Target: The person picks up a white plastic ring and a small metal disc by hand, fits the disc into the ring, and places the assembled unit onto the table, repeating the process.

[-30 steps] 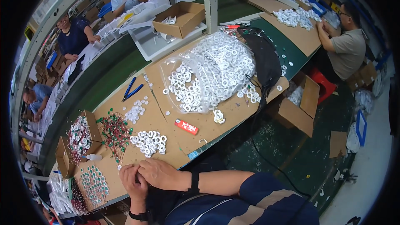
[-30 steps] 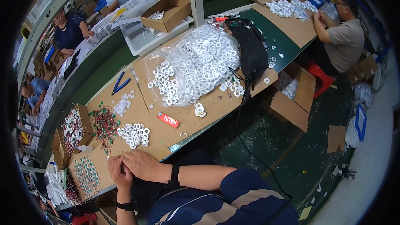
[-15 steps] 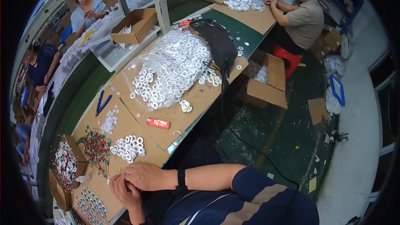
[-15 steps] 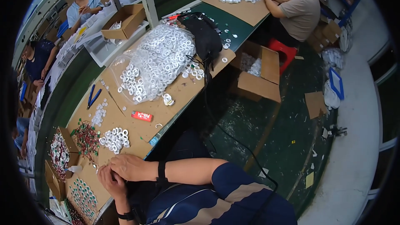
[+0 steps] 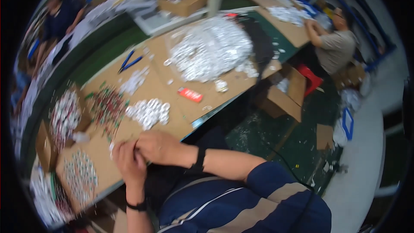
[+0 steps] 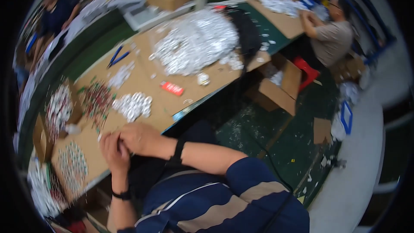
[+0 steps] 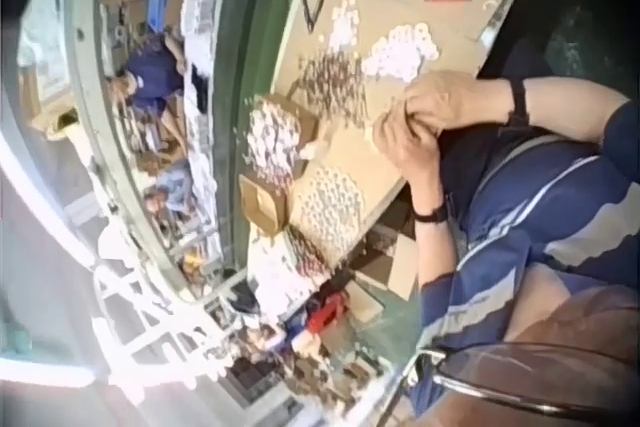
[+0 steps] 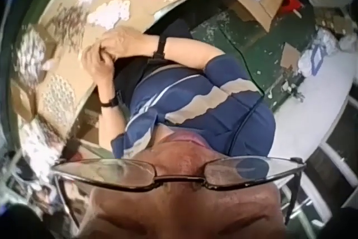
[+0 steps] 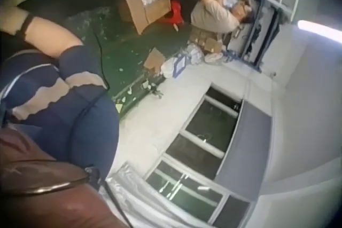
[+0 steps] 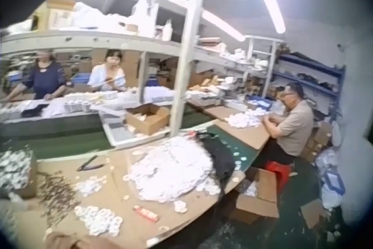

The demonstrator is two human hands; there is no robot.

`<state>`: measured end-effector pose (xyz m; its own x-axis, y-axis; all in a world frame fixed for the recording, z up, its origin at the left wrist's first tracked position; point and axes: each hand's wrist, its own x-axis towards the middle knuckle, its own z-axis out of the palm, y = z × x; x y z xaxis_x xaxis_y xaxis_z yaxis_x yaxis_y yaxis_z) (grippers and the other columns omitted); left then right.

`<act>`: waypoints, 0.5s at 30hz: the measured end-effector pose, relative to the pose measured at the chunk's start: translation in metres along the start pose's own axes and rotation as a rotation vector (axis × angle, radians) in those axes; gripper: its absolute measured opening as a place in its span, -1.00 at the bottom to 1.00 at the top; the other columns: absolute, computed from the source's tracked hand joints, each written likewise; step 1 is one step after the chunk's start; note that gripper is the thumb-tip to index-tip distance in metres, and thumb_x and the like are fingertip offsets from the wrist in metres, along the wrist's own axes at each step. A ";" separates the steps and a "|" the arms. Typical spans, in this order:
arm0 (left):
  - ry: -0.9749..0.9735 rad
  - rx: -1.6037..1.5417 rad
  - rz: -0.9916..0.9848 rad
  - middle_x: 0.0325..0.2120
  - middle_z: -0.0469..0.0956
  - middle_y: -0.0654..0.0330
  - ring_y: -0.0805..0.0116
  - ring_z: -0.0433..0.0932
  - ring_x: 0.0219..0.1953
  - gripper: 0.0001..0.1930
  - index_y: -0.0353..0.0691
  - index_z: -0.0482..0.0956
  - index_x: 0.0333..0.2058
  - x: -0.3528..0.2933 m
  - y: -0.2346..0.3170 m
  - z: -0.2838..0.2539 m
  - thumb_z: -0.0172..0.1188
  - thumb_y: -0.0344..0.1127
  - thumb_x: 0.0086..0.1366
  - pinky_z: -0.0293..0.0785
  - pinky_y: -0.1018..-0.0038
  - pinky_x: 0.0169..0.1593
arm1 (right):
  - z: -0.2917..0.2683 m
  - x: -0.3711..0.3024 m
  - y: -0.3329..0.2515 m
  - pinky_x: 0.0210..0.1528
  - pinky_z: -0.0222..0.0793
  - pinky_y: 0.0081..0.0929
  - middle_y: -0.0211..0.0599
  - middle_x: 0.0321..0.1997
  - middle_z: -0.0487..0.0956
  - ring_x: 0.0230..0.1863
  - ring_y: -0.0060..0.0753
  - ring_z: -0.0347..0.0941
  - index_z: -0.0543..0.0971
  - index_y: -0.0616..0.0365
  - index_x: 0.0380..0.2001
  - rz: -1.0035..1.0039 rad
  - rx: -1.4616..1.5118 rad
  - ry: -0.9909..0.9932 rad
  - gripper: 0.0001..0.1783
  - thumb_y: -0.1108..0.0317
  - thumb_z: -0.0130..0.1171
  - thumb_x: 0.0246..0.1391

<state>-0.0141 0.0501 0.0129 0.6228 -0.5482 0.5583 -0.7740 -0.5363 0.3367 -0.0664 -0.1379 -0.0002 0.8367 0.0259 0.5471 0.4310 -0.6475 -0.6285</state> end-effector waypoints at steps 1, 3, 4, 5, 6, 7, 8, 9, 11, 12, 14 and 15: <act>0.012 -0.027 0.001 -0.03 0.78 -0.07 -0.28 0.68 0.20 -0.62 -0.25 0.80 0.08 0.003 -0.001 0.004 0.35 -0.62 0.30 0.56 -0.09 0.37 | -0.001 -0.001 0.003 -0.09 0.64 0.00 -0.12 -0.24 0.65 -0.15 0.09 0.67 0.72 0.16 -0.22 0.027 -0.016 -0.020 -0.84 0.29 0.40 0.29; 0.039 -0.028 0.013 -0.03 0.79 -0.05 -0.25 0.69 0.19 -0.64 -0.23 0.82 0.08 0.012 0.008 0.011 0.39 -0.59 0.32 0.55 -0.07 0.39 | -0.015 -0.003 0.015 -0.12 0.64 0.04 -0.08 -0.23 0.69 -0.18 0.12 0.68 0.74 0.19 -0.19 -0.100 -0.061 -0.009 -0.85 0.33 0.38 0.32; 0.045 -0.071 -0.003 -0.03 0.79 -0.03 -0.22 0.69 0.20 -0.65 -0.22 0.82 0.08 0.013 0.005 0.010 0.41 -0.58 0.33 0.54 -0.07 0.40 | -0.022 -0.001 0.010 -0.12 0.66 0.01 -0.09 -0.20 0.73 -0.15 0.11 0.72 0.78 0.19 -0.14 -0.054 -0.019 0.061 -0.88 0.42 0.39 0.31; 0.098 -0.086 -0.012 -0.05 0.77 0.00 -0.19 0.69 0.18 -0.66 -0.21 0.82 0.06 0.019 0.008 0.008 0.44 -0.56 0.32 0.54 -0.07 0.38 | -0.028 0.000 0.007 -0.11 0.66 -0.02 -0.08 -0.18 0.75 -0.14 0.10 0.73 0.80 0.19 -0.13 -0.023 -0.027 0.082 -0.88 0.46 0.41 0.29; 0.153 -0.100 -0.012 -0.06 0.76 0.02 -0.16 0.68 0.16 -0.67 -0.21 0.83 0.05 0.017 0.010 0.003 0.48 -0.54 0.31 0.55 -0.06 0.36 | -0.029 -0.002 0.003 -0.11 0.67 -0.04 -0.08 -0.17 0.77 -0.14 0.09 0.75 0.81 0.18 -0.12 0.009 -0.039 0.104 -0.86 0.51 0.44 0.26; 0.152 -0.056 -0.042 -0.06 0.76 0.02 -0.16 0.68 0.16 -0.67 -0.21 0.83 0.05 0.014 0.010 -0.001 0.48 -0.54 0.31 0.55 -0.06 0.36 | -0.035 -0.003 0.003 -0.14 0.66 -0.10 -0.10 -0.17 0.77 -0.19 0.03 0.75 0.82 0.19 -0.12 0.041 -0.031 0.118 -0.86 0.54 0.47 0.26; 0.159 -0.064 -0.044 0.00 0.77 0.05 -0.13 0.69 0.20 -0.64 -0.20 0.83 0.08 0.010 0.009 -0.003 0.48 -0.53 0.32 0.54 -0.06 0.39 | -0.034 -0.003 0.003 -0.17 0.66 -0.17 -0.12 -0.18 0.77 -0.24 -0.02 0.74 0.83 0.20 -0.12 0.072 -0.033 0.134 -0.85 0.57 0.50 0.26; 0.167 -0.078 -0.039 0.06 0.78 0.07 -0.10 0.70 0.24 -0.62 -0.19 0.82 0.12 0.005 0.007 -0.008 0.48 -0.51 0.33 0.52 -0.05 0.42 | -0.028 -0.003 0.000 -0.17 0.66 -0.17 -0.12 -0.18 0.77 -0.24 -0.02 0.74 0.83 0.20 -0.12 0.057 -0.002 0.121 -0.85 0.57 0.50 0.26; 0.095 -0.021 0.008 0.13 0.77 0.07 -0.08 0.68 0.30 -0.58 -0.19 0.80 0.18 0.001 0.015 -0.016 0.49 -0.47 0.34 0.49 -0.04 0.46 | -0.025 -0.006 -0.002 -0.24 0.62 -0.26 -0.16 -0.19 0.76 -0.30 -0.15 0.72 0.84 0.23 -0.10 0.083 0.043 0.134 -0.84 0.60 0.50 0.28; 0.016 0.012 0.068 0.20 0.75 0.07 -0.06 0.66 0.36 -0.54 -0.20 0.78 0.23 -0.001 0.020 -0.020 0.51 -0.42 0.35 0.47 -0.04 0.50 | -0.023 -0.004 -0.003 -0.28 0.60 -0.30 -0.17 -0.19 0.76 -0.33 -0.21 0.71 0.84 0.24 -0.09 0.097 0.058 0.142 -0.84 0.62 0.50 0.29; -0.058 0.041 0.123 0.27 0.74 0.07 -0.04 0.65 0.42 -0.49 -0.20 0.76 0.29 -0.008 0.029 -0.024 0.52 -0.38 0.37 0.44 -0.04 0.54 | -0.024 -0.004 -0.003 -0.30 0.59 -0.34 -0.19 -0.20 0.76 -0.35 -0.26 0.70 0.84 0.24 -0.08 0.099 0.079 0.166 -0.83 0.63 0.49 0.29; -0.118 0.040 0.121 0.34 0.71 0.06 -0.02 0.61 0.48 -0.45 -0.20 0.74 0.33 -0.012 0.030 -0.023 0.53 -0.31 0.38 0.39 -0.04 0.59 | -0.024 -0.004 -0.002 -0.32 0.57 -0.37 -0.21 -0.20 0.76 -0.36 -0.31 0.69 0.84 0.25 -0.08 0.108 0.098 0.197 -0.82 0.64 0.49 0.29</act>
<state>-0.0472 0.0552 0.0341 0.5359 -0.6808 0.4993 -0.8407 -0.4851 0.2407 -0.0791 -0.1548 0.0123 0.8017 -0.1945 0.5653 0.3817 -0.5613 -0.7344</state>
